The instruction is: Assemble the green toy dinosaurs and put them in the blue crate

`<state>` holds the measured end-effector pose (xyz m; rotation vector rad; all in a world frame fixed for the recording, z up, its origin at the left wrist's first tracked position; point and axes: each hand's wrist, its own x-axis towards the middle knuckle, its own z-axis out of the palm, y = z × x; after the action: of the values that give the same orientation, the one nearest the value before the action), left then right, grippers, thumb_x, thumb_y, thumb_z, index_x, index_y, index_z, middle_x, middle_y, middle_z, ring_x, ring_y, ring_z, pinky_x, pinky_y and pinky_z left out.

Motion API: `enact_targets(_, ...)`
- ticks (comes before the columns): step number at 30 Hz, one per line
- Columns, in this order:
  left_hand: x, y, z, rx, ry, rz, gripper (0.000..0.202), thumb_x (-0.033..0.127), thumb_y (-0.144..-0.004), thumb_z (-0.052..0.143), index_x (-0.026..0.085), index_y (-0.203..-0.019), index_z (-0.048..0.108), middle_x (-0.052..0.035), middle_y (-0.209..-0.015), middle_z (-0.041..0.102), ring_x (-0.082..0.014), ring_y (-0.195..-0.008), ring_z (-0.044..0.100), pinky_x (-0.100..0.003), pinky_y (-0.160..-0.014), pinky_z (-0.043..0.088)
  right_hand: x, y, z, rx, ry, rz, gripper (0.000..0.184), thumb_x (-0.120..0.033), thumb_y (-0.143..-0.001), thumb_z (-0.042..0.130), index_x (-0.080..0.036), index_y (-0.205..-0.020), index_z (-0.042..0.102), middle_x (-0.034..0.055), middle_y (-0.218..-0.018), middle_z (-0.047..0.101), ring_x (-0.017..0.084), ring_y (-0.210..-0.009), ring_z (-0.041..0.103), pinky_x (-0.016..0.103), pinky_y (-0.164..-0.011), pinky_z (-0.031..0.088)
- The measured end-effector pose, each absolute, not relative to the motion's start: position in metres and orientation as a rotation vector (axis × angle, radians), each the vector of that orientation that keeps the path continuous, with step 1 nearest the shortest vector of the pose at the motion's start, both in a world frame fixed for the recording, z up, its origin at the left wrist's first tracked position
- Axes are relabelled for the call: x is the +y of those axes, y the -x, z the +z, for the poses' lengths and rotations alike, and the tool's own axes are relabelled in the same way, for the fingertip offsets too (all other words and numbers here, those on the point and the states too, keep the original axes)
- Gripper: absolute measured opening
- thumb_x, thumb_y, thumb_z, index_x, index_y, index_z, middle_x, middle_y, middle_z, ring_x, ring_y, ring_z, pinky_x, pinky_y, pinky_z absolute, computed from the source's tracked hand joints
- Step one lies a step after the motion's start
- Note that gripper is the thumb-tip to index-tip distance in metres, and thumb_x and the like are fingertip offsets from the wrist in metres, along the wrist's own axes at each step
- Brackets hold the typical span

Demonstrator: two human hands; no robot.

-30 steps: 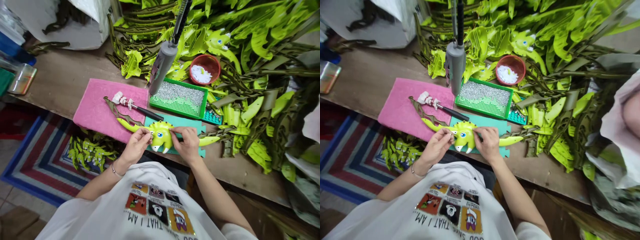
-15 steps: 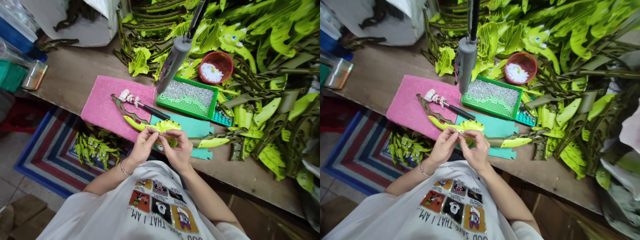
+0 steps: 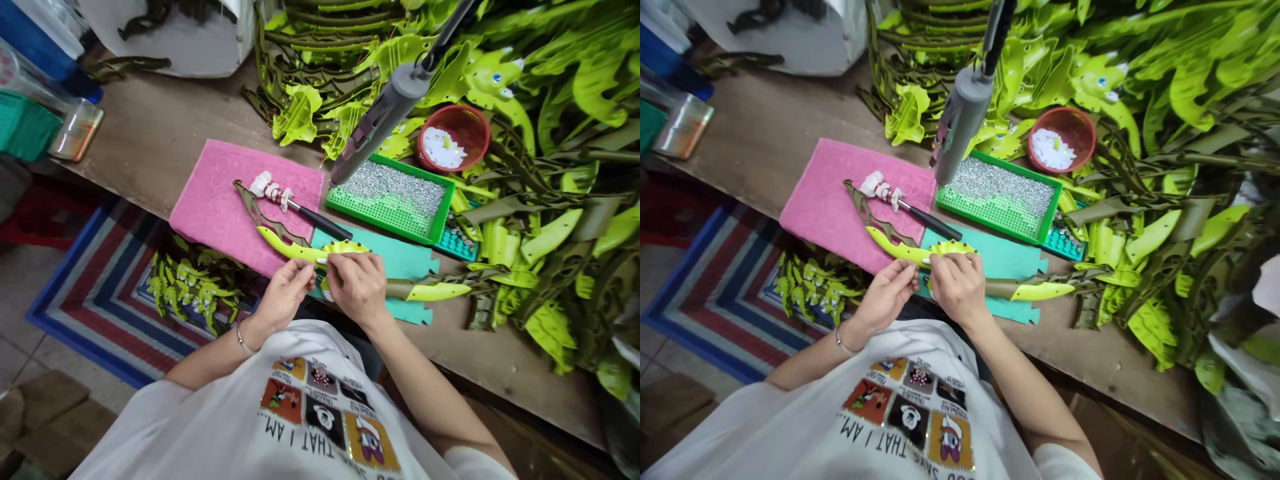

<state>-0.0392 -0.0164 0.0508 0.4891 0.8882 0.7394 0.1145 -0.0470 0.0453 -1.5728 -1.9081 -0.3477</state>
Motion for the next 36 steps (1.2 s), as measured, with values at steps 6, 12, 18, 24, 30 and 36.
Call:
enact_targets(6,-0.013,0.041,0.054,0.841,-0.380,0.671,0.026,0.028,-0.072,0.086,0.014,-0.081,0.066,0.0019,-0.074,0.062,-0.0069,-0.069,0.056,-0.019,-0.067,0.046,-0.053,-0.111,0.056,-1.811,1.512,-0.034,0.031,-0.013,-0.086,0.064,-0.021,-0.115,0.058,0.0027,-0.088,0.077,0.018,-0.082,0.071,0.035,-0.077,0.047)
enact_targets(12,-0.011,0.047,0.053,0.791,-0.366,0.612,0.027,0.030,-0.072,0.087,0.014,-0.080,0.067,0.0009,-0.075,0.064,-0.0070,-0.066,0.056,-0.020,-0.066,0.047,-0.049,-0.101,0.063,-1.671,1.470,0.251,0.026,-0.014,-0.088,0.062,-0.024,-0.112,0.059,0.0011,-0.085,0.076,0.018,-0.078,0.071,0.034,-0.074,0.054)
enact_targets(18,-0.006,0.055,0.049,0.800,-0.341,0.637,0.027,0.029,-0.070,0.088,0.013,-0.083,0.071,-0.0005,-0.074,0.065,-0.0075,-0.065,0.057,-0.021,-0.065,0.047,-0.037,-0.100,0.062,-1.767,1.407,0.389,0.018,-0.016,-0.088,0.056,-0.024,-0.105,0.058,0.0032,-0.089,0.073,0.018,-0.079,0.071,0.035,-0.073,0.057)
enact_targets(24,-0.002,0.062,0.043,0.857,-0.368,0.715,0.029,0.031,-0.068,0.089,0.013,-0.082,0.071,-0.0001,-0.074,0.066,-0.0067,-0.065,0.059,-0.019,-0.064,0.049,-0.021,-0.094,0.055,-1.712,1.432,0.514,0.018,-0.017,-0.087,0.057,-0.023,-0.103,0.052,0.0041,-0.091,0.069,0.017,-0.080,0.069,0.032,-0.071,0.058)
enact_targets(30,0.003,0.054,0.036,0.925,-0.352,0.827,0.033,0.029,-0.063,0.092,0.014,-0.083,0.070,0.0010,-0.076,0.069,-0.0057,-0.064,0.062,-0.018,-0.065,0.052,-0.009,-0.093,0.048,-1.677,1.462,0.602,0.015,-0.015,-0.088,0.056,-0.022,-0.100,0.050,0.0029,-0.086,0.068,0.016,-0.073,0.068,0.029,-0.065,0.056)
enact_targets(36,-0.001,0.051,0.042,0.935,-0.302,0.862,0.032,0.028,-0.062,0.091,0.014,-0.086,0.075,-0.0001,-0.079,0.072,-0.0058,-0.066,0.063,-0.017,-0.067,0.053,-0.017,-0.090,0.051,-1.637,1.475,0.495,0.011,-0.018,-0.089,0.058,-0.023,-0.098,0.054,0.0016,-0.086,0.071,0.016,-0.074,0.070,0.029,-0.066,0.058)
